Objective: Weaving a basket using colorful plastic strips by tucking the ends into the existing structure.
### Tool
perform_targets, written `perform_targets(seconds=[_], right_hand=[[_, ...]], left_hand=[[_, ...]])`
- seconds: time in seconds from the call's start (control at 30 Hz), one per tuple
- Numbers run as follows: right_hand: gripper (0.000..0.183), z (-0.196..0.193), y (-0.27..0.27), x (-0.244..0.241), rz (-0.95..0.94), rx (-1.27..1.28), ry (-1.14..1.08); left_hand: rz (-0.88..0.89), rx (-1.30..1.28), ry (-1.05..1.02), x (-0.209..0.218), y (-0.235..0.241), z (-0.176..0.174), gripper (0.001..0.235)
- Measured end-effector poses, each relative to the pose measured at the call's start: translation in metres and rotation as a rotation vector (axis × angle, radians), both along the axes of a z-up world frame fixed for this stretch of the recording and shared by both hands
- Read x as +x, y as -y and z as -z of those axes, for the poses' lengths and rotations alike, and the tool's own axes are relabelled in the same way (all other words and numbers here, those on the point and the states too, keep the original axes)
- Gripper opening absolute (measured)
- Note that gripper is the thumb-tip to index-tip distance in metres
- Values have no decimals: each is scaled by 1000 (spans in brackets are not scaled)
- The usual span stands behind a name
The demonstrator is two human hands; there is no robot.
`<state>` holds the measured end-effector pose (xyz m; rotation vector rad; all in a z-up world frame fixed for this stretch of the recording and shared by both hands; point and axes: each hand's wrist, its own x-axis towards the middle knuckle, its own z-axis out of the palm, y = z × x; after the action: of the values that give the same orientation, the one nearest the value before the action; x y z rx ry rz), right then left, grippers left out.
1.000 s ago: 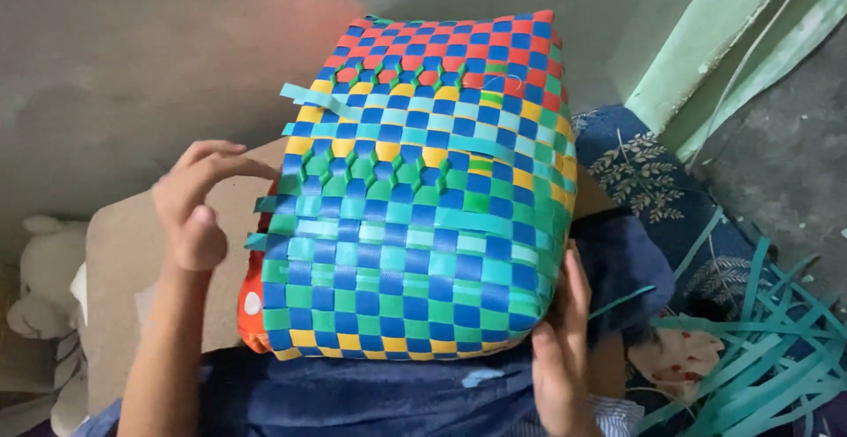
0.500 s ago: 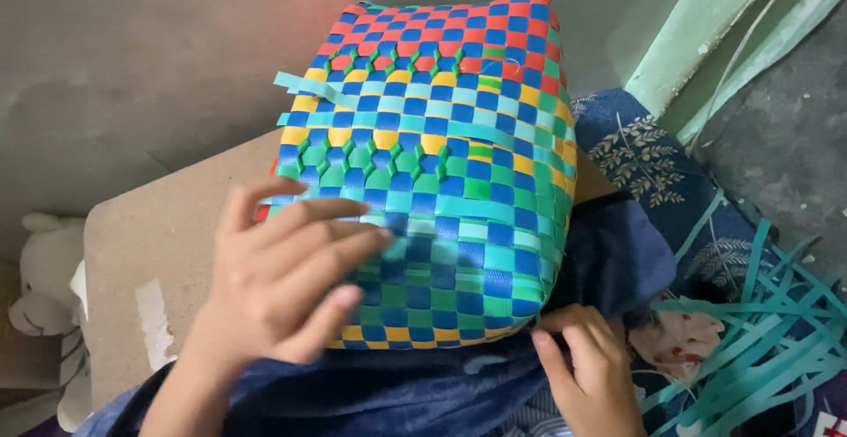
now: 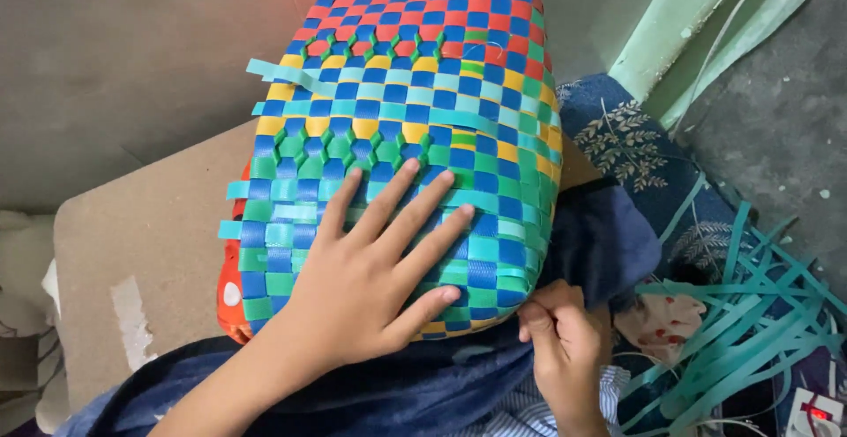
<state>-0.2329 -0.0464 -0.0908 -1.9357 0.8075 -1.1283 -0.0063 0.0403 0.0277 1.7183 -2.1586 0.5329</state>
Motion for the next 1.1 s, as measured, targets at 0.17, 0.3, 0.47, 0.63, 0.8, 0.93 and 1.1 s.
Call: perform_targets(seconds=[0.17,0.3,0.47,0.63,0.8,0.93,1.1], right_hand=[[34,-22,-5,5,129,-147,-114],[28,-33,-2,0,99,-298,-199],[28,-32,-10,-8,343,-509,-161],[33,-49,-2,-19,191,-666,-109],[34,-74,8,-12,85,-793,-113],[33,-84,12,-2,14,-802,-135],[18,-99,11,10,-34,-692,-110]], left_hand=[[-6,-2,-5,-1,1,-1,61],[1,-8,-12,-1,1,0,61],[-2,-2,-4,0,1,1,62],[-10,-25,16,-1,0,2,62],[-16,-30,15,-1,0,2,62],[-13,-27,7,0,-1,3,63],[-6,-30,2,1,0,2,63]])
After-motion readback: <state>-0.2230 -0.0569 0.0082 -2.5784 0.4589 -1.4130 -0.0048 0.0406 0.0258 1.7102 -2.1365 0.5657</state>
